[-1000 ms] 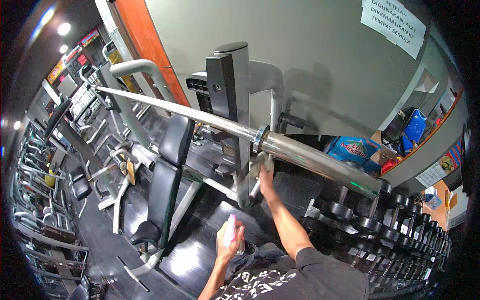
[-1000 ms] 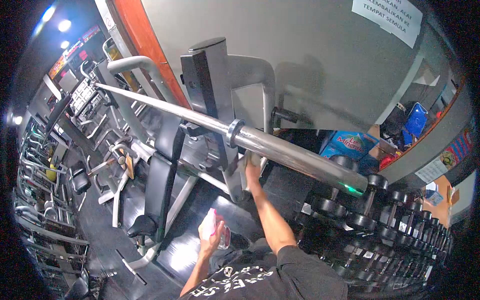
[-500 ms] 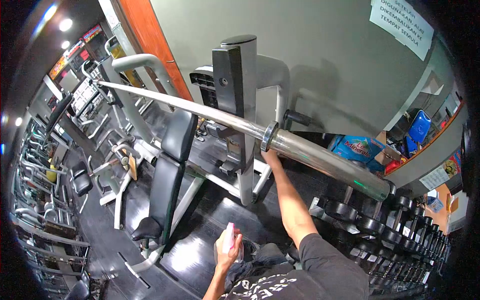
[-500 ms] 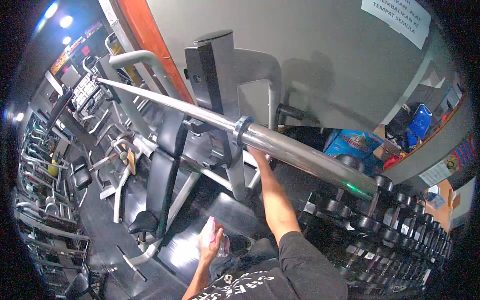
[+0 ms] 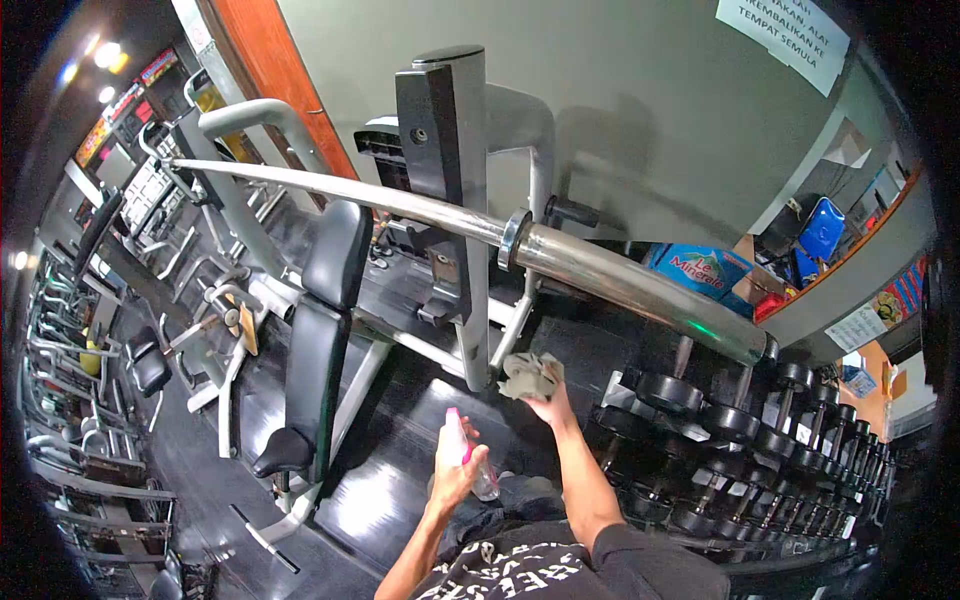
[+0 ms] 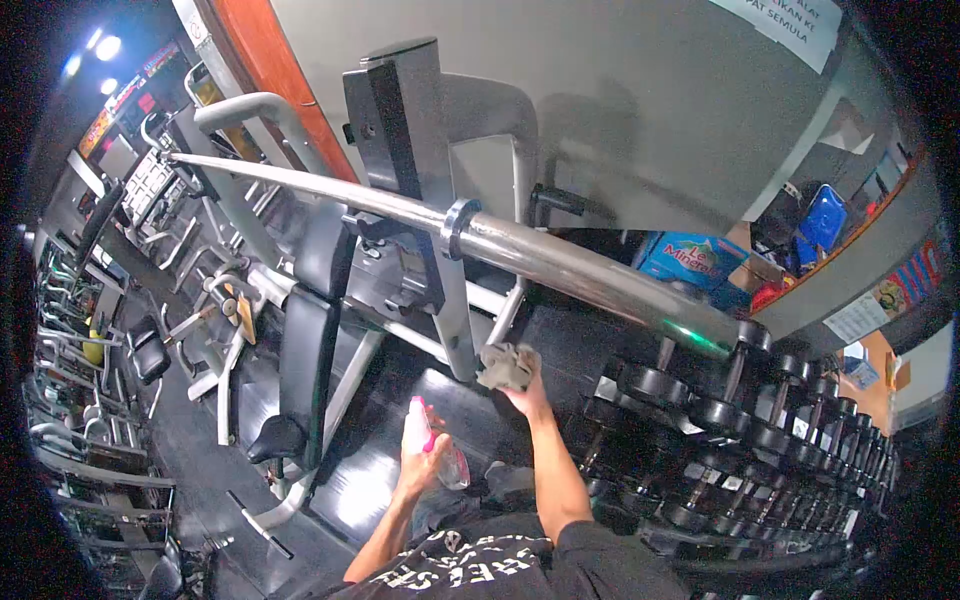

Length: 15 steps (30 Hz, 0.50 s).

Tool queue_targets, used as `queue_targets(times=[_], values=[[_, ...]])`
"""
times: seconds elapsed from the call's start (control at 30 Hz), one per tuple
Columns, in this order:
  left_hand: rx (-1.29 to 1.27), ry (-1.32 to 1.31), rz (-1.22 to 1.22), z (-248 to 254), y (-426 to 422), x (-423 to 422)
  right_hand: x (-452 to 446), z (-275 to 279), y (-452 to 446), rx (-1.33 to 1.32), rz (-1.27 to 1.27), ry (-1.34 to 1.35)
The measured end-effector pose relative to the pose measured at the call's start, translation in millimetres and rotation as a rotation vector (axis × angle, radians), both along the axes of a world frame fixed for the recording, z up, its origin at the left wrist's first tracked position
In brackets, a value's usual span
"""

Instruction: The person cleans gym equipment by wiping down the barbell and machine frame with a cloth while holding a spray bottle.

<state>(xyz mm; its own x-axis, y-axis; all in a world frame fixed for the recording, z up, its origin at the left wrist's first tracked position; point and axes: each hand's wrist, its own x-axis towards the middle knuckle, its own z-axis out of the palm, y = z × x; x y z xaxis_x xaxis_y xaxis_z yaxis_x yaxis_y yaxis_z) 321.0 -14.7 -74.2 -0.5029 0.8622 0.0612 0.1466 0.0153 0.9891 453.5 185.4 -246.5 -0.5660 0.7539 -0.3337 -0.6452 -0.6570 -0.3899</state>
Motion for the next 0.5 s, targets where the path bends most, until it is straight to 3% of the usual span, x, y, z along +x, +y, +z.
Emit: queue_targets(times=[0.1, 0.17, 0.23, 0.3, 0.37, 0.43, 0.5], values=[[-0.037, 0.119, -0.104, 9, 0, 3, 28, 13, -34, -0.203, -0.100, -0.139], [-0.046, 0.105, -0.100, 3, -2, 5, 44, 21, -60, -0.228, -0.143, -0.068], [-0.021, 0.298, -0.093, -6, -1, -1, 45, 26, -77, -0.272, -0.235, 0.028], [-0.021, 0.268, -0.106, -14, -3, -5, 49, 36, -94, -0.276, -0.238, 0.091], [-0.025, 0.055, -0.087, -22, -1, -7, 52, 34, -106, -0.329, -0.263, 0.147], [0.014, 0.025, -0.057, -27, 3, -9, 58, 14, -115, -0.180, -0.209, 0.228], [-0.007, 0.154, -0.073, -41, 7, -16, 47, 30, -119, -0.192, -0.285, 0.094]])
